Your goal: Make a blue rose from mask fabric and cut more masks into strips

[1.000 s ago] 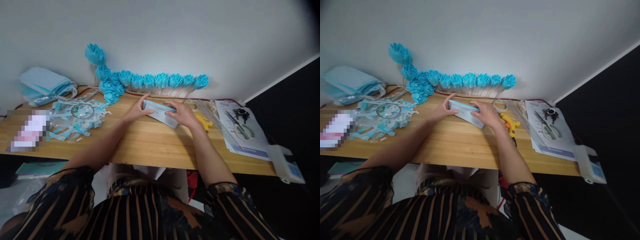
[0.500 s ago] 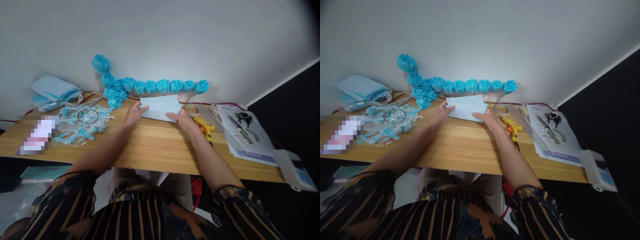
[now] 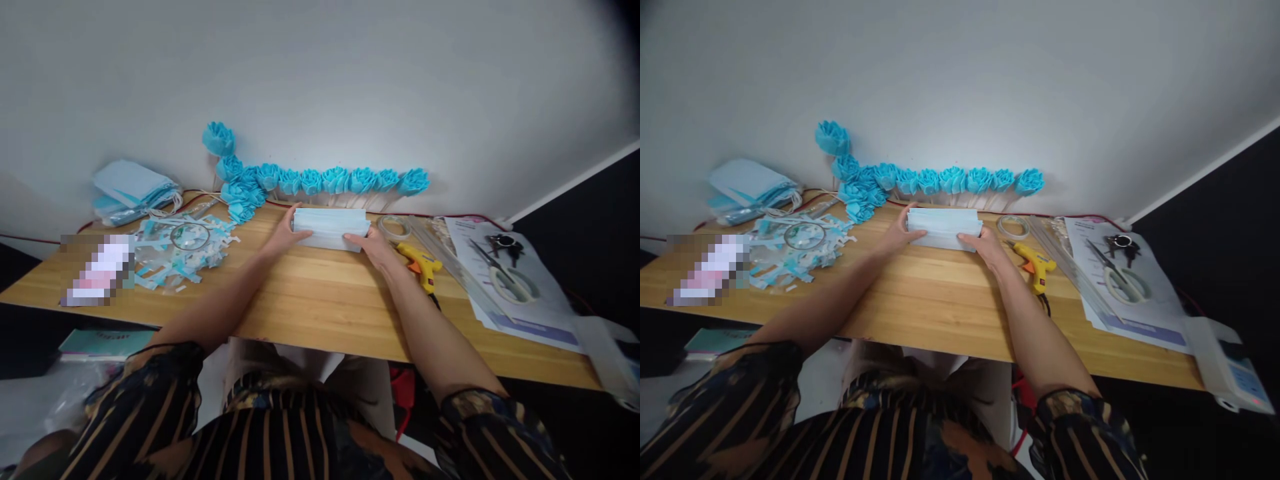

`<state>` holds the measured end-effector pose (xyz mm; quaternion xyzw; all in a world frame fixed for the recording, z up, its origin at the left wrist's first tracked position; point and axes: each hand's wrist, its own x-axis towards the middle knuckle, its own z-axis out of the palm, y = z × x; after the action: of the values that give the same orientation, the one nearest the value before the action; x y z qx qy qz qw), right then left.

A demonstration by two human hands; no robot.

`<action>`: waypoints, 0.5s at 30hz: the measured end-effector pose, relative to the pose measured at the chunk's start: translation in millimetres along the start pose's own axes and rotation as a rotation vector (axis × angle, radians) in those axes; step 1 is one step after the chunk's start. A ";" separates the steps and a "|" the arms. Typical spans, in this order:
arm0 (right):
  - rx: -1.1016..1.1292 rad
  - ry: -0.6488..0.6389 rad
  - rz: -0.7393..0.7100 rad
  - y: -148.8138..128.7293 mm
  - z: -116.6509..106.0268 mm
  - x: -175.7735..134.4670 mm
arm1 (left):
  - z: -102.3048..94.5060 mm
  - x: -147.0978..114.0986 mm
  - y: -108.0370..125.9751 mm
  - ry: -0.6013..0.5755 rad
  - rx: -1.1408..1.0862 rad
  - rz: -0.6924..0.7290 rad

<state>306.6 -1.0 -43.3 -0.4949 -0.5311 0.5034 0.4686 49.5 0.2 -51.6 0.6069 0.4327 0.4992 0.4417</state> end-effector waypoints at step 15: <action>-0.151 0.009 -0.120 9.7 4.2 -0.3 | 4.4 -1.6 6.6 0.056 -0.020 -0.022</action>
<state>302.9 -1.5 -53.2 -0.4985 -0.5938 0.4309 0.4618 54.1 -3.3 -46.0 0.5834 0.4464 0.5155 0.4411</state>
